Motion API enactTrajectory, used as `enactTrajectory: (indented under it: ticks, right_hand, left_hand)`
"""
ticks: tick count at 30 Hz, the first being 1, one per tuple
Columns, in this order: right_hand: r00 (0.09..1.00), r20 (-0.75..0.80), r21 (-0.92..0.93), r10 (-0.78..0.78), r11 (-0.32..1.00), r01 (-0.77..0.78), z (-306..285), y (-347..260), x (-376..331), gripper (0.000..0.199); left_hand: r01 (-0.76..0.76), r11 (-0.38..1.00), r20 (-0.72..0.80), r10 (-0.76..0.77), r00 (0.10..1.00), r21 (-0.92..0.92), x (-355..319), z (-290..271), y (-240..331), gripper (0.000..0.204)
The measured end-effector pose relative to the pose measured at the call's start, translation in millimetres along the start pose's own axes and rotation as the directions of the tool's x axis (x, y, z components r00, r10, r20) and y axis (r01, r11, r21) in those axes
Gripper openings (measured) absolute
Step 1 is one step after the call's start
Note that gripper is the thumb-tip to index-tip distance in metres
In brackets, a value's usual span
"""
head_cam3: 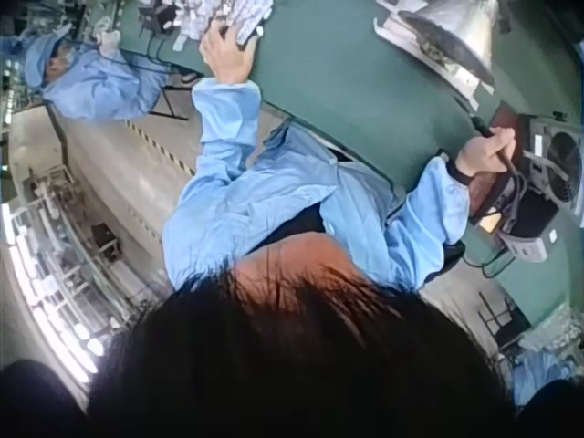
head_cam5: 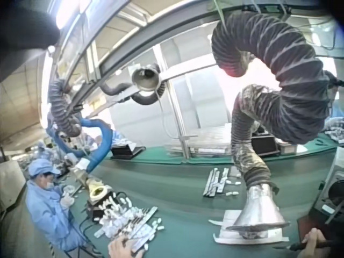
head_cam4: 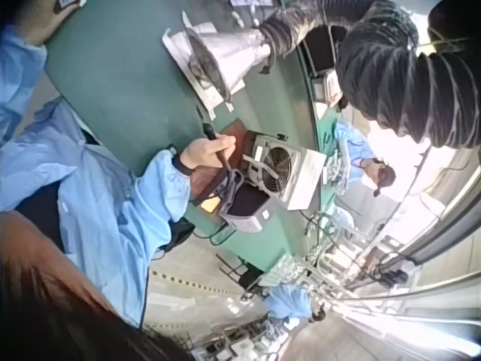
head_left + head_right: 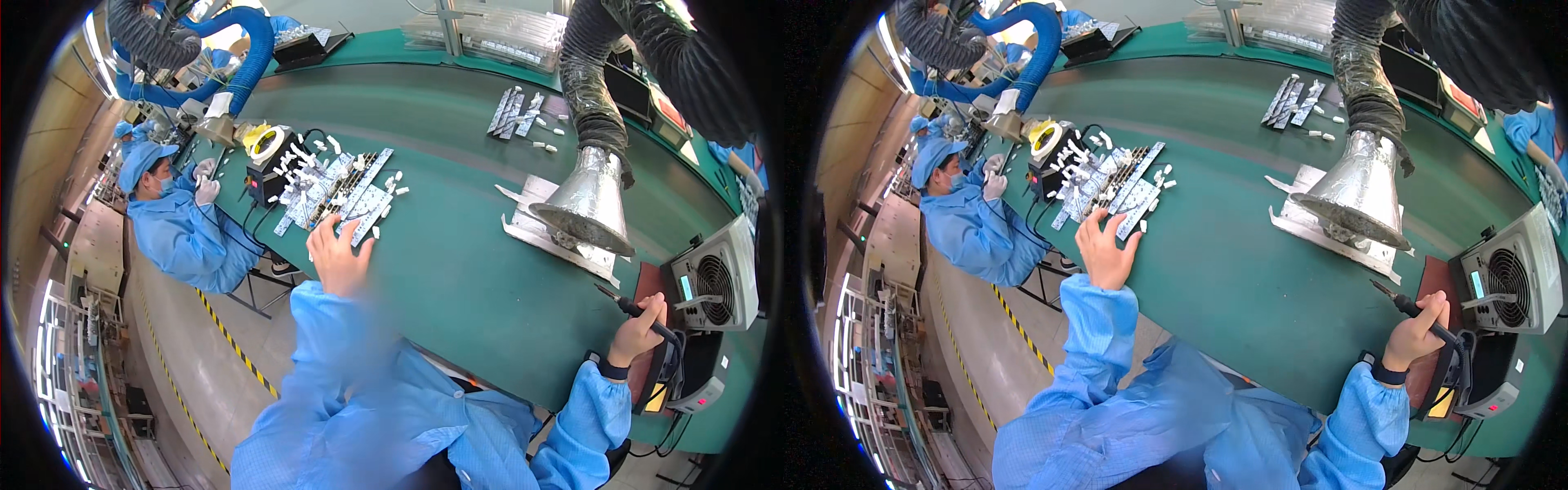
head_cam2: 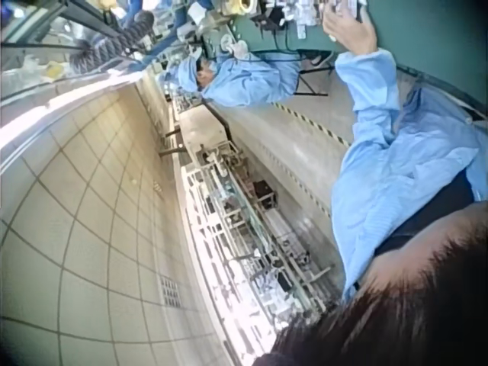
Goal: The person separates circuit board panels into individual strips by hand, then solders wires onto the circuit board strips using a soldering iron.
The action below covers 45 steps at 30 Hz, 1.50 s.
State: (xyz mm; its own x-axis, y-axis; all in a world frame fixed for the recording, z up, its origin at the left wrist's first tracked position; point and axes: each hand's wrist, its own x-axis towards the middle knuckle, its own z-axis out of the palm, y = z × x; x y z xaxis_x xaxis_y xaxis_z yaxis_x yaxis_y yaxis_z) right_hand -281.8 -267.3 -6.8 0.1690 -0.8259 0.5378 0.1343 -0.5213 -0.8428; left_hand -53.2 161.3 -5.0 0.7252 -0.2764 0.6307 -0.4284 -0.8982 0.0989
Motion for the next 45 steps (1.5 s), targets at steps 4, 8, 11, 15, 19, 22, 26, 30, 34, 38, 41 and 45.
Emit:
enactTrajectory:
  ticks: [4, 8, 11, 15, 19, 22, 26, 30, 34, 38, 41, 45]
  right_hand:
    - [1.000, 0.008, 0.038, -0.007, 0.999, 0.007, -2, 5, 1, 0.040]
    - [0.999, 0.040, 0.096, 0.025, 0.995, -0.029, -8, 12, 0, 0.035]
    - [0.999, 0.025, 0.092, 0.029, 0.995, -0.031, -11, 11, 0, 0.034]
    - [0.998, 0.025, 0.111, 0.052, 0.992, -0.054, -8, 12, 0, 0.034]
    - [0.999, -0.008, 0.122, 0.050, 0.991, -0.049, -2, 10, 0, 0.033]
    - [0.998, -0.020, 0.106, 0.059, 0.993, -0.056, 1, 2, 1, 0.036]
    - [0.995, -0.025, 0.110, 0.094, 0.990, -0.091, -2, 4, 1, 0.036]
    - [0.996, -0.006, 0.114, 0.090, 0.989, -0.089, -4, 6, 2, 0.033]
    - [0.996, 0.043, 0.120, 0.078, 0.989, -0.083, -8, 6, 3, 0.032]
    - [0.992, -0.014, 0.128, 0.121, 0.985, -0.119, -4, 5, 1, 0.032]
    - [0.991, -0.019, 0.139, 0.136, 0.982, -0.132, -4, 8, 0, 0.032]
    - [0.993, 0.002, 0.130, 0.118, 0.985, -0.117, -9, 8, 1, 0.030]
  left_hand:
    - [0.018, 0.999, 0.087, -0.015, 0.996, -0.029, -3, 1, -15, 0.027]
    - [0.104, 0.957, 0.013, -0.104, 0.994, -0.270, -1, 3, -18, 0.012]
    - [0.033, 0.924, 0.008, -0.032, 0.999, -0.381, -6, -12, -4, 0.012]
    - [0.005, 0.810, 0.113, 0.075, 0.991, -0.586, -37, -28, 18, 0.022]
    - [0.062, 0.688, 0.144, 0.062, 0.988, -0.723, -39, -30, 56, 0.026]
    - [0.037, 0.638, 0.059, 0.013, 0.998, -0.769, -28, -24, 77, 0.031]
    - [0.176, 0.658, 0.142, -0.106, 0.984, -0.732, -3, -17, 82, 0.034]
    - [0.554, 0.765, 0.597, -0.286, 0.749, -0.328, 22, -18, 69, 0.038]
    - [-0.148, 0.958, 0.186, 0.197, 0.962, -0.247, 51, -5, 68, 0.040]
    - [-0.021, 0.857, 0.412, 0.269, 0.871, -0.515, 56, 16, 84, 0.035]
    - [0.012, 0.786, 0.254, 0.185, 0.949, -0.618, 56, 15, 79, 0.025]
    - [0.141, 0.729, 0.195, -0.010, 0.981, -0.670, 57, 5, 49, 0.022]
